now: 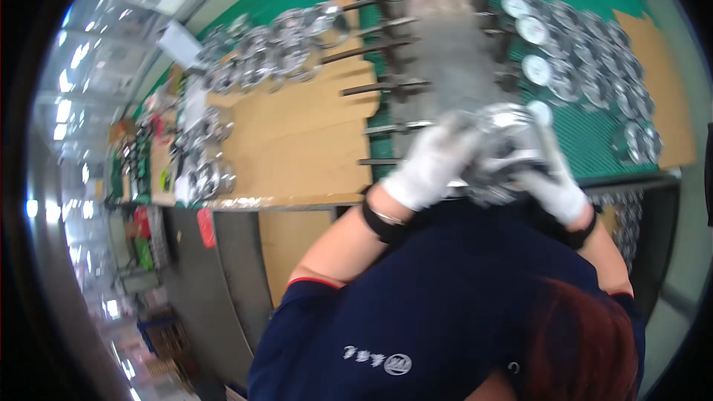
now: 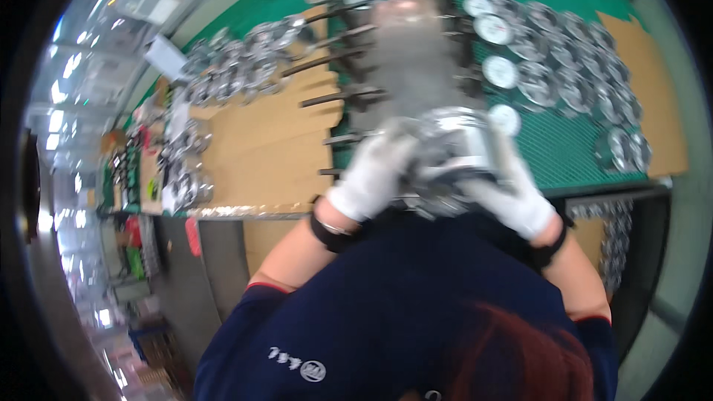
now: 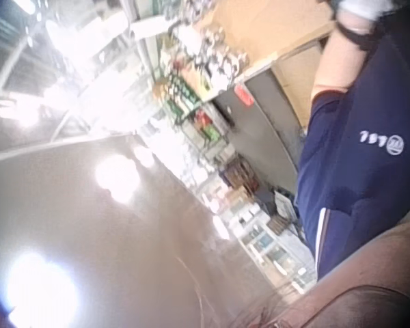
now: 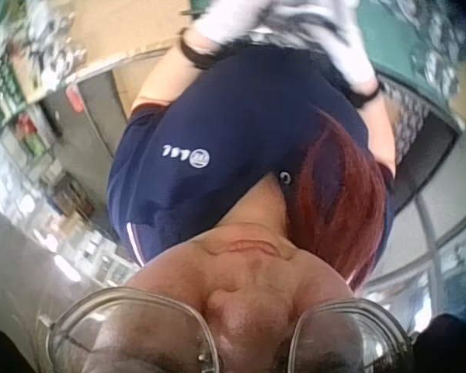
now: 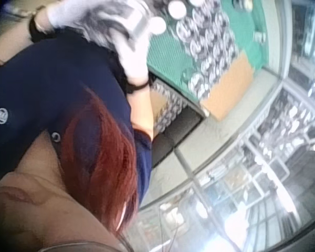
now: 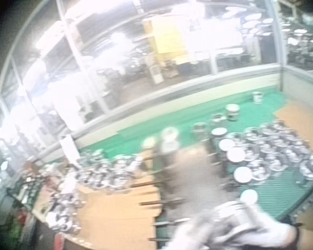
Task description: The person picks up cylindrical metal parts and places them onto a jig with dial indicators to check dimensions. After checking, the person removes the parts and places them into a cardboard box. The person repeats this process for multiple parts.
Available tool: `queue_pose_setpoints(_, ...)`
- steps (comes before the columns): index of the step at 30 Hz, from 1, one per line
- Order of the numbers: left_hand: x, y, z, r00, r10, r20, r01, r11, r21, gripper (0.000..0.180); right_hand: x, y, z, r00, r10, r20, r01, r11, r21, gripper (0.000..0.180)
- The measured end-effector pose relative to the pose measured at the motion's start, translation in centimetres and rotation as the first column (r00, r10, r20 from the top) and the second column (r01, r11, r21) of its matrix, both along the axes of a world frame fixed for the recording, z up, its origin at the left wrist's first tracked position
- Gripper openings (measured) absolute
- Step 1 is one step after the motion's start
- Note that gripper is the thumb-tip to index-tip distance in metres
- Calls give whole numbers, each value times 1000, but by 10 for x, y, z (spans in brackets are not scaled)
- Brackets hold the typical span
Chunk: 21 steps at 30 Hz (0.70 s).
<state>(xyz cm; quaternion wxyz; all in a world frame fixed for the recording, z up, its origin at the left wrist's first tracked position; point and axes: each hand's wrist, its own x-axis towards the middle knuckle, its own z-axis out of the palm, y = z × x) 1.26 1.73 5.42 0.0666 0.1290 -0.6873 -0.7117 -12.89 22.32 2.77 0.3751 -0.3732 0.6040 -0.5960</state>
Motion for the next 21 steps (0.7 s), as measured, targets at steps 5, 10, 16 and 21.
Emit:
queue_pose_setpoints(5, 26, -20, 2, 916, 128, -381, -277, 888, -368, 61, -52, 76, -26, 789, -510, 343, 529, 847, 44, 44)
queue_pose_setpoints(10, 149, -196, -39, 588, 774, -235, -540, 160, -826, 81, -149, 176, -97, 605, -556, -570, 668, 744, -18, 40)
queue_pose_setpoints(16, 314, -306, -51, 40, 971, 235, 85, 231, -969, 86, -201, 206, -163, 507, -771, 386, 691, 631, 352, 34)
queue_pose_setpoints(21, 339, -322, -59, 46, 965, 257, 96, 251, -963, 77, -210, 184, -196, 443, -847, 293, 651, 529, 544, 28)
